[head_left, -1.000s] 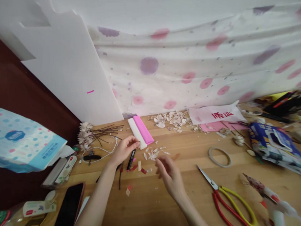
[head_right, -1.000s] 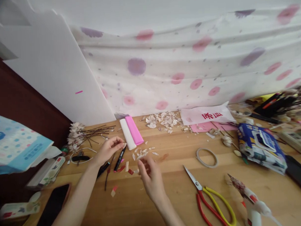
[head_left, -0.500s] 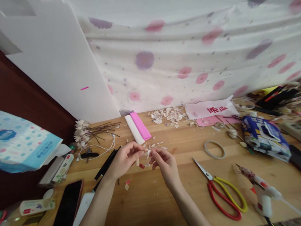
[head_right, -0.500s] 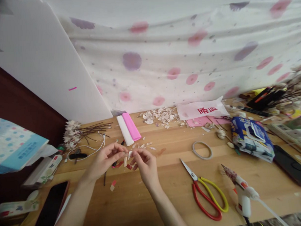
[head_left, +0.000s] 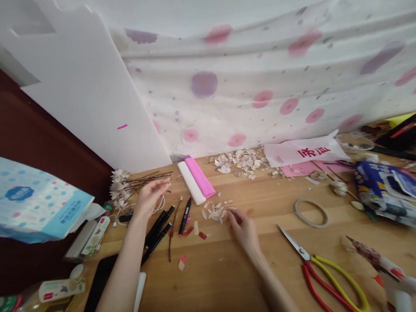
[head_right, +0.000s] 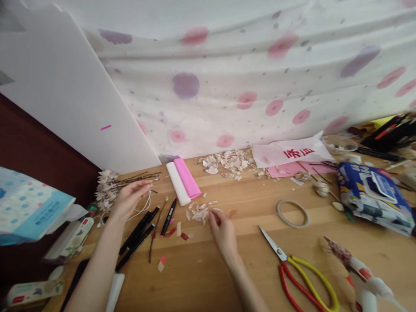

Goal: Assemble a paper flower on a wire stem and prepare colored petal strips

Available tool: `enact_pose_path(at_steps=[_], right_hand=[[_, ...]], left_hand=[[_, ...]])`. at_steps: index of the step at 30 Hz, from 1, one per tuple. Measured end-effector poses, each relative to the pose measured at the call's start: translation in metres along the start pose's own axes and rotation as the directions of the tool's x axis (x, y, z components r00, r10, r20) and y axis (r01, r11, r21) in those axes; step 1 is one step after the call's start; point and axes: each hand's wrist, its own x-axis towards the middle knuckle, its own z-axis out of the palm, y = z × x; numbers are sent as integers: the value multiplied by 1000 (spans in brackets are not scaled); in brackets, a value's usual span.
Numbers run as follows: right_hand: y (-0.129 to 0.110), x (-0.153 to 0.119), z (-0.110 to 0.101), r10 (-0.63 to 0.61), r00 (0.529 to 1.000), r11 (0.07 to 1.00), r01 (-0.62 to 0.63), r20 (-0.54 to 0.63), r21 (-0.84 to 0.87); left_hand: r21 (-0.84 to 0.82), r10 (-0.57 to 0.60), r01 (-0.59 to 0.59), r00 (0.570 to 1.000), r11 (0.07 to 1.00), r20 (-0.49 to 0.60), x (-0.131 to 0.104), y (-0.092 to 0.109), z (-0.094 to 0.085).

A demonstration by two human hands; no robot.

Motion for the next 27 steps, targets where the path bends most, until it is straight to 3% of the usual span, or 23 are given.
enact_pose_path(at_steps=[7, 13, 18, 22, 25, 27], right_hand=[[21, 5, -5, -49, 994, 997, 44, -95, -60], [23, 6, -6, -50, 992, 998, 47, -119, -33], [25, 6, -6, -14, 994, 1000, 14, -112, 0], [22, 6, -8, 22, 993, 998, -16, -117, 58], [16, 5, -8, 44, 990, 992, -27, -134, 121], [10, 4, -6, 59, 989, 984, -35, -136, 174]], left_hand=[[297, -37, 25, 999, 954, 33, 91, -31, 41], [474, -99, 37, 989, 880, 107, 124, -47, 56], [495, -132, 36, 978, 868, 160, 127, -49, 50], [442, -105, 30, 984, 897, 146, 119, -27, 26], [358, -30, -19, 991, 934, 131, 94, 1, 13], [292, 41, -80, 990, 953, 138, 60, 18, 20]])
